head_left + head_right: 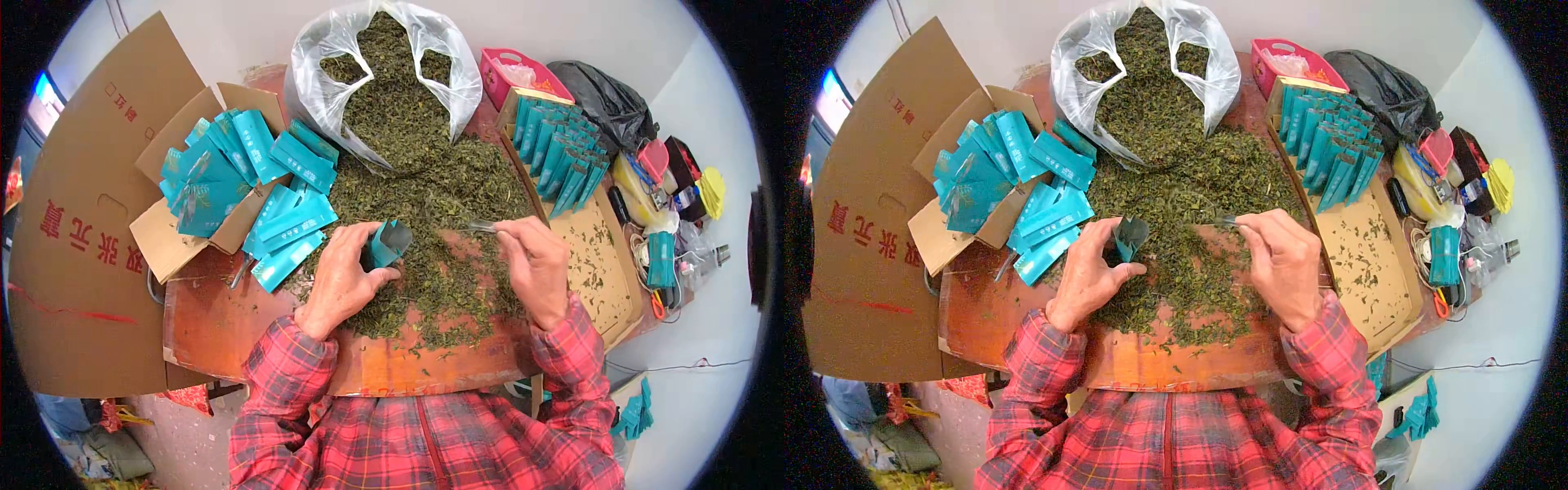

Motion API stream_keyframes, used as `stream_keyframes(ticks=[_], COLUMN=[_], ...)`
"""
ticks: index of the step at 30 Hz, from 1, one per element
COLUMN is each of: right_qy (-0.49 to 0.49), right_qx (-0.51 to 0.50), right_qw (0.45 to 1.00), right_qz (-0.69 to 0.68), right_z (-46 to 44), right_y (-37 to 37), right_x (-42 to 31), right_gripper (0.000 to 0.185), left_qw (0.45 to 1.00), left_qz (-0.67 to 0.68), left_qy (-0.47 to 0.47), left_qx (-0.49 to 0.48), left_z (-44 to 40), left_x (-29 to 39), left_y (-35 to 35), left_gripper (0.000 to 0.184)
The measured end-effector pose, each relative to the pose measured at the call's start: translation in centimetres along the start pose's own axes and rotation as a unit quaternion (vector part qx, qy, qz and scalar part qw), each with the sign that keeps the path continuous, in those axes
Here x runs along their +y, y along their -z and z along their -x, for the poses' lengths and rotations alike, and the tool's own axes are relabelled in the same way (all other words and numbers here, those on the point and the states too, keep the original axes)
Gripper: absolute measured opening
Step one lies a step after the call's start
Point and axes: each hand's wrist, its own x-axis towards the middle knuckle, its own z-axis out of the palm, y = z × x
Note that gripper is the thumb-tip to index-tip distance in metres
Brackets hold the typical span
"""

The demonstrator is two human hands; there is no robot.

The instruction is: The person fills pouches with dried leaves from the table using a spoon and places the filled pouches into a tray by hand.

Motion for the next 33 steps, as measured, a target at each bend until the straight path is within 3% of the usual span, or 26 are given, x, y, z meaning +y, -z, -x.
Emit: stream_keyframes(ticks=[18, 33], right_qy=[0.100, 0.247], right_qx=[-0.078, -0.178], right_qw=[0.992, 0.933], right_qz=[0.022, 0.189], right_z=[-3.6, -7.0], right_y=[2.4, 0.4], right_x=[-4.9, -8.3], right_gripper=[0.013, 0.021], left_qw=[0.999, 0.999], left_qz=[-0.028, -0.023], left_qy=[0.010, -0.002], left_qx=[-0.021, -0.027], left_z=[0.1, -0.2], left_x=[0.2, 0.6], left_y=[-0.6, -0.7], left_gripper=[0.079, 0.077])
